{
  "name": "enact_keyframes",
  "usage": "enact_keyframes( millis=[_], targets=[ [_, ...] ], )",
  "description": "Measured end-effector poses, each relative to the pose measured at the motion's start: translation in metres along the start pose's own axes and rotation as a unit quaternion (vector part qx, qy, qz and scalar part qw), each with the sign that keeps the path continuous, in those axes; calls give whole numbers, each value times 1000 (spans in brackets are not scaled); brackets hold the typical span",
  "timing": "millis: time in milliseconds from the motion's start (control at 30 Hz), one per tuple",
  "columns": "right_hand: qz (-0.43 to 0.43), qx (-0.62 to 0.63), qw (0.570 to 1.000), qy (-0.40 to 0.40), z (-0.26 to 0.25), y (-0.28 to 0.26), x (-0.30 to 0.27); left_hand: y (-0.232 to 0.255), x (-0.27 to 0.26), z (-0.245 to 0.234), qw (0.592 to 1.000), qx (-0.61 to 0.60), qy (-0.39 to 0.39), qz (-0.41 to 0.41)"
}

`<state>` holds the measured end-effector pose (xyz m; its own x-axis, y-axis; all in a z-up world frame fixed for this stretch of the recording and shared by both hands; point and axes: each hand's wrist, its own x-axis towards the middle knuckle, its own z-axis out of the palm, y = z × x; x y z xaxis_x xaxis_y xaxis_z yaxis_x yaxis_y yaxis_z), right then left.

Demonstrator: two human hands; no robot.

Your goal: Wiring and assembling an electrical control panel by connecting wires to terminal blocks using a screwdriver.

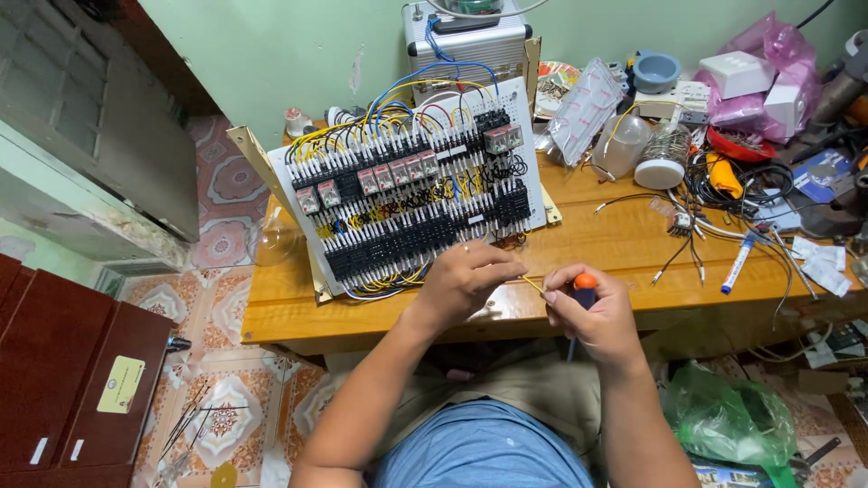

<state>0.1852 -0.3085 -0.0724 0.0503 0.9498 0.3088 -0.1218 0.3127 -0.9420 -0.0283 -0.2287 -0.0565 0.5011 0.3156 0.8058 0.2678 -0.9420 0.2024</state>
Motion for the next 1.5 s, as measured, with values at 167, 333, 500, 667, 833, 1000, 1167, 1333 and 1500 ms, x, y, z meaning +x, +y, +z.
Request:
enact_keyframes(
  millis=[167, 333, 500, 667, 833, 1000, 1167, 1333, 1500],
  targets=[
    [46, 8, 997, 55, 25, 18, -14, 3, -36, 15, 975, -91, 72, -190],
    [74, -17, 997, -6, 35, 20, -2, 1, -59, 32, 962, -67, 123, -234],
    [98, 21, 995, 1, 40, 42, 15, 1, -66, 49, 890, -167, 178, -385],
    [117, 75, 989, 52, 36, 69, 27, 2, -72, 57, 722, -416, 190, -519],
    [124, 86, 987, 56, 36, 72, 30, -10, -80, 54, 700, -489, 167, -492],
    [106, 63, 991, 46, 38, 72, 27, -5, -71, 36, 690, -540, 120, -467],
    [91, 47, 994, 29, 34, 81, 25, -10, -82, 40, 713, -526, 77, -457],
    [88, 26, 996, 5, 36, 66, 23, -17, -91, 51, 719, -522, 112, -445],
    [97, 14, 995, -25, 35, 58, 22, -18, -94, 55, 723, -514, 143, -440]
  ],
)
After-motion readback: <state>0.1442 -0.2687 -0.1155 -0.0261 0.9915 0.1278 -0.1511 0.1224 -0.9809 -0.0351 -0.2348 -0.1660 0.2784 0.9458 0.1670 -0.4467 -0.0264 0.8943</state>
